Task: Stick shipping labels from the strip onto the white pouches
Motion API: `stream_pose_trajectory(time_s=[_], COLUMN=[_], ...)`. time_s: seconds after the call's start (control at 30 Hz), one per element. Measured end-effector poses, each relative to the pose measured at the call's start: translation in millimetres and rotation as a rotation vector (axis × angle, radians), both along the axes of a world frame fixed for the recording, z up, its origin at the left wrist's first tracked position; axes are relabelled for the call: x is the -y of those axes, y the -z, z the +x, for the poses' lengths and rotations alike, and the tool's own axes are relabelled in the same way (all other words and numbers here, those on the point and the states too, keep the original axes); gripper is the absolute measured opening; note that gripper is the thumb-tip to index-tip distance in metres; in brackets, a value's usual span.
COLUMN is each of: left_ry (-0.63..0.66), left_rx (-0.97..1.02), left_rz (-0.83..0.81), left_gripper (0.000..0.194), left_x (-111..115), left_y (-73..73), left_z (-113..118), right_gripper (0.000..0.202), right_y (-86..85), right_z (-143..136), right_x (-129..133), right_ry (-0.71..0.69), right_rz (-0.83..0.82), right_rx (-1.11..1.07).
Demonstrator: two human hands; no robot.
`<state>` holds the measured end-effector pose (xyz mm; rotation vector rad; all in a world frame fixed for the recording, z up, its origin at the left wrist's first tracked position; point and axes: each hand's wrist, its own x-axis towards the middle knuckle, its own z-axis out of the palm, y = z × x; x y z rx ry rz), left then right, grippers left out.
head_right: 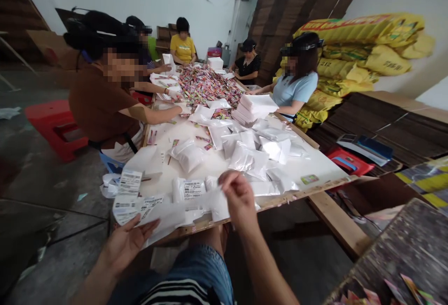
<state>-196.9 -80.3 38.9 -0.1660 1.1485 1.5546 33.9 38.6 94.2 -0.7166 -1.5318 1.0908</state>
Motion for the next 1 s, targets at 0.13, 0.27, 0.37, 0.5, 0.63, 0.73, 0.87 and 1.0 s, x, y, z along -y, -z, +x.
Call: stream_pose_trajectory(time_s=[0.13,0.27,0.37,0.5,0.63,0.73,0.87,1.0], left_ry=[0.029,0.131,0.135,0.099,0.041,-0.01,-0.087,-0.11], left_rx=[-0.149,-0.239,-0.295,-0.364,-0.46,-0.434,-0.41,-0.351], left_rz=[0.013,0.003,-0.015,0.003,-0.003,-0.016,0.013,0.078], left_gripper=[0.054,0.047,0.044,0.064,0.081,0.075,0.069,0.073], left_x=[8,24,30,30,31,37,49,62], left_y=[-3.4,-10.2,-10.5,-14.3,-32.0,-46.3,-53.8,-67.8], left_z=[-12,-13,-14,-24,-45,-60,-69,-60], right_gripper=[0.024,0.025,0.044,0.066,0.065,0.053,0.05,0.06], right_y=[50.3,118.9,140.8,137.2,111.2,78.3,48.0,73.5], right_z=[28,30,30,42,81,108,80,-10], right_x=[-68,-65,-43,-63,-137,-178,-158,-46], right_ry=[0.315,0.329,0.198,0.174,0.534,0.612,0.567,0.147], right_rz=[0.121,0.268,0.379,0.44,0.276,0.224,0.41,0.671], right_rx=[0.442,0.691,0.788,1.019,1.204,1.315,1.19,0.999])
